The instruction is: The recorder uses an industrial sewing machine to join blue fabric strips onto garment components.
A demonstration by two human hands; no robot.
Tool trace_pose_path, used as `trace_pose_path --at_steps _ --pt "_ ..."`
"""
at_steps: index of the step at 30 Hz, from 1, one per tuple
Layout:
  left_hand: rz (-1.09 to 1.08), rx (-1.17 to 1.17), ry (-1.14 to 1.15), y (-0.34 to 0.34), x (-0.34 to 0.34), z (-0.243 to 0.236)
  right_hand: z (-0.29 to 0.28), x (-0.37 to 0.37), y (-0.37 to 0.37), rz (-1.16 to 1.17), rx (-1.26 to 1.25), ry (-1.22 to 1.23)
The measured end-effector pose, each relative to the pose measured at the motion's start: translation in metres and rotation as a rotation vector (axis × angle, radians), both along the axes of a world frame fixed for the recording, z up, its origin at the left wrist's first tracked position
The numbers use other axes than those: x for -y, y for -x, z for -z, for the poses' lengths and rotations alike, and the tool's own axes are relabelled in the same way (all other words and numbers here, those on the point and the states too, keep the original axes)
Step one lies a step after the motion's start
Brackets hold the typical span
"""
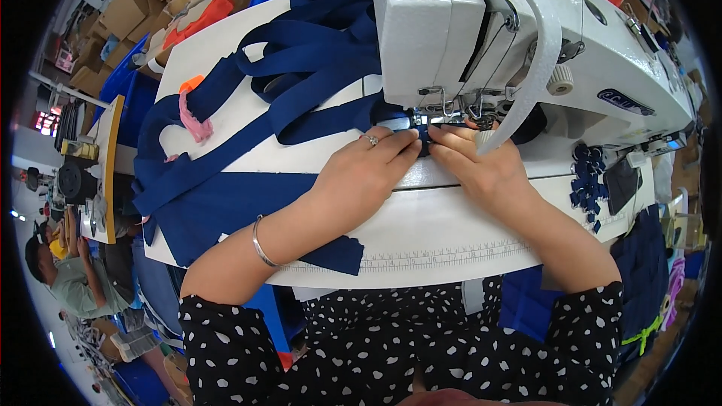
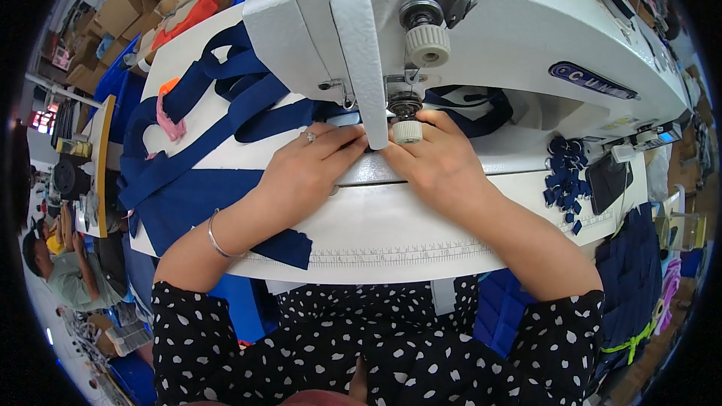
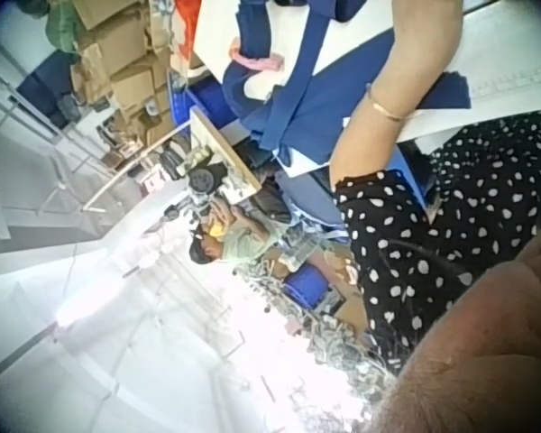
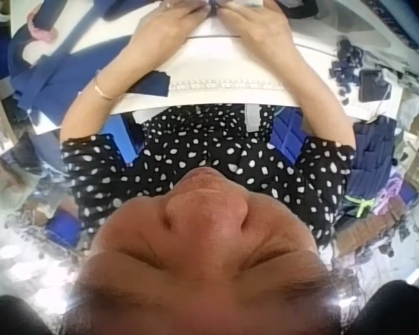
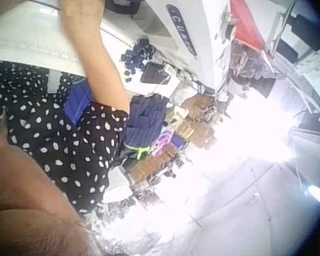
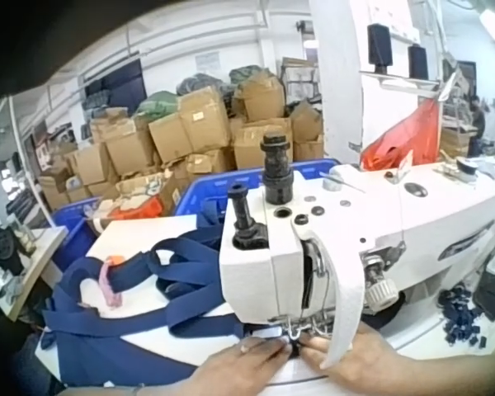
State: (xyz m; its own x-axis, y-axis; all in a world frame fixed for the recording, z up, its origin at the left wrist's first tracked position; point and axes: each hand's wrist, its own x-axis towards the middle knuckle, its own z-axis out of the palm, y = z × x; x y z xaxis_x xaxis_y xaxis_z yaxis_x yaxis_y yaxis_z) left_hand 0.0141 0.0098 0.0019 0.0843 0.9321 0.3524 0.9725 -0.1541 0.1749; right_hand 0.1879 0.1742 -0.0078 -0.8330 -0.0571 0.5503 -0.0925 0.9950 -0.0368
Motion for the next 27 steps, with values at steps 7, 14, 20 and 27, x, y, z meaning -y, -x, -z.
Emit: trace_pose_path --at_steps 7,14,20,27 --pt "0.021 -0.013 -0.051 0.0042 -0.0072 0.0030 0.0007 -0.0019 0.0028 0.051 0.000 -0.022" --pt "0.012 0.030 -0.066 0.0035 -0.0095 0.0039 -0.0007 -0.0028 0.0029 0.059 -0.008 -0.011" --pt "-0.006 0.062 -0.028 0.0010 -0.0078 0.0011 0.0014 -0.0039 0.0023 0.049 0.032 -0.001" --pt "-0.029 0.004 -0.027 0.0007 -0.0075 -0.0019 -0.0017 -0.0002 0.0037 0.072 0.012 0.044"
